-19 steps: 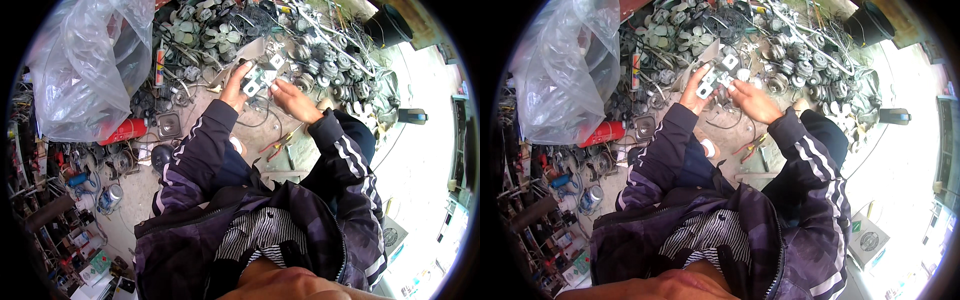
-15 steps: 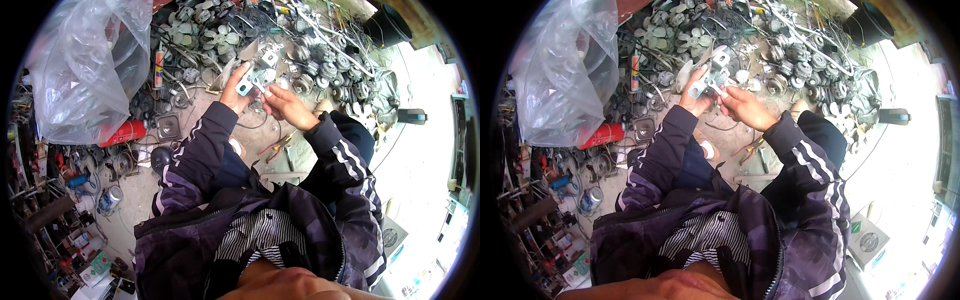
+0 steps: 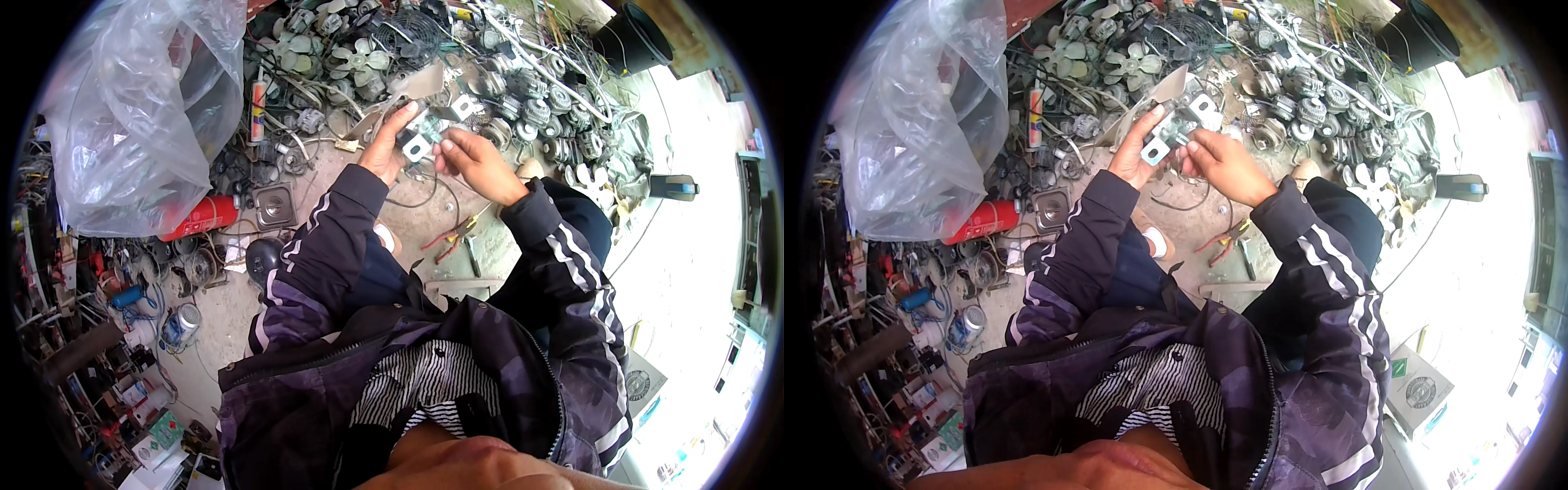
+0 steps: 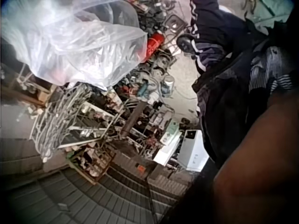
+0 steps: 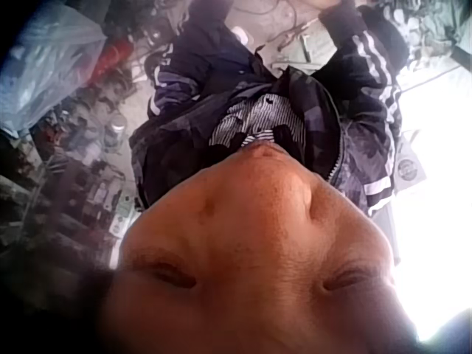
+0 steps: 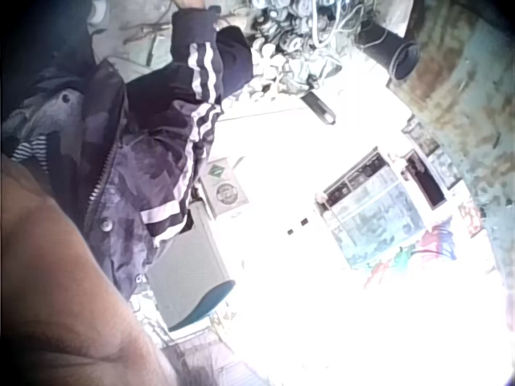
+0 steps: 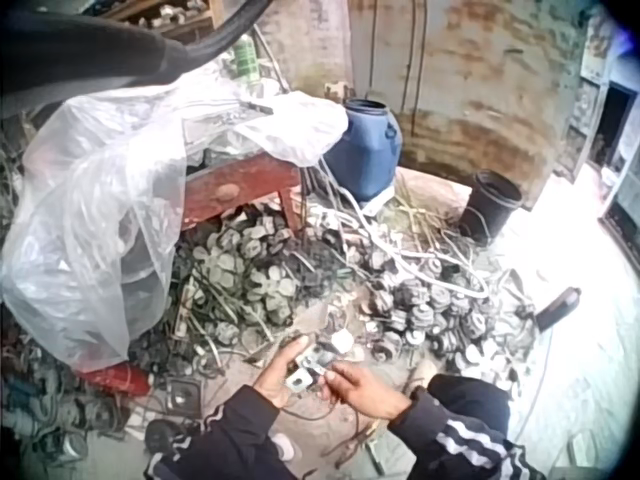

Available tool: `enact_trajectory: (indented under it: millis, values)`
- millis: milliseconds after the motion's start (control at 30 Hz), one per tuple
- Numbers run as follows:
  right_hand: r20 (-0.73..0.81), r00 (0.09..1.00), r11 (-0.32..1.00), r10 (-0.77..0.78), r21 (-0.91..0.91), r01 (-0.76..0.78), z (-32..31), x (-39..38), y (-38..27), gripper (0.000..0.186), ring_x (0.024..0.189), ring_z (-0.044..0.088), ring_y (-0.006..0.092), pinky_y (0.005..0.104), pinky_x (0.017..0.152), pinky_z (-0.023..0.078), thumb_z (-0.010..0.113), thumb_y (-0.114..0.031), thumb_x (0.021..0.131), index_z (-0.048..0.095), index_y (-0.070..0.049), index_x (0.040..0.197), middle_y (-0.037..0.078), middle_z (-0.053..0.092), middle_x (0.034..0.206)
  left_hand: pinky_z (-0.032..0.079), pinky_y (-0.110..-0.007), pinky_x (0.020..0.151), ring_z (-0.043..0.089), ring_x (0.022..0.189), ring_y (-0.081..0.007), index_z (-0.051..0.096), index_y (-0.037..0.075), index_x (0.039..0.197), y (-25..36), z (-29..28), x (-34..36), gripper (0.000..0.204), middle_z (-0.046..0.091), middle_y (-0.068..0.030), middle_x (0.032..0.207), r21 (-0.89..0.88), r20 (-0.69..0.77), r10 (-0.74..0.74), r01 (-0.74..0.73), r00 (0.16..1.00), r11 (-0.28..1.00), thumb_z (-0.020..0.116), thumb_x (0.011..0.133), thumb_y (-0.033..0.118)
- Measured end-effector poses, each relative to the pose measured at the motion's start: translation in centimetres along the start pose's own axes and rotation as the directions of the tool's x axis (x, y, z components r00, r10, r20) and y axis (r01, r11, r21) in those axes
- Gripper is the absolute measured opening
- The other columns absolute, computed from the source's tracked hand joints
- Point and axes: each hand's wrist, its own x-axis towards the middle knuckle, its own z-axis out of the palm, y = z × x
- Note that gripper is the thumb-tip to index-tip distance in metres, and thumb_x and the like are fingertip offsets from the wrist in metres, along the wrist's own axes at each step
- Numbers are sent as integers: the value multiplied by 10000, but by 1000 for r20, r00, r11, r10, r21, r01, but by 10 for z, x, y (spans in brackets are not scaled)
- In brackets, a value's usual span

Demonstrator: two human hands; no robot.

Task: The person sits on the floor in a cluttered workshop and uses pliers to strip wires from a fan motor. They then pick up a white electrical switch and use a screwdriver to adjust the internal screws and terminals.

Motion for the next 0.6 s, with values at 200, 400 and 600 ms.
enact_trajectory:
  millis: [200,400,600]
  values:
    - [-231,958,917,-172,-393,70,10,-2,-17,209,728,474,102,276,688,435,530,-216,971,560,-10,966,52,568,804,526,-264,674,637,838,-155,581,118,1126,-2,-15,10,430,657,-33,955,-115,-56,-1,-6,998,993,638,863,453]
    - [-307,791,776,-529,-552,305,19,7,-14,160,771,651,248,311,703,496,575,-154,922,656,-44,1005,118,664,868,518,-244,582,639,721,-167,581,121,1036,-18,-20,17,430,651,-42,899,-320,27,-158,158,987,934,646,843,500]
    - [-371,801,782,-471,-595,184,22,11,-15,148,628,637,249,327,576,497,665,-171,825,691,-134,965,91,668,776,508,-230,602,591,711,-80,579,181,942,-21,-9,16,360,598,41,796,-319,30,-197,196,980,927,692,809,496]
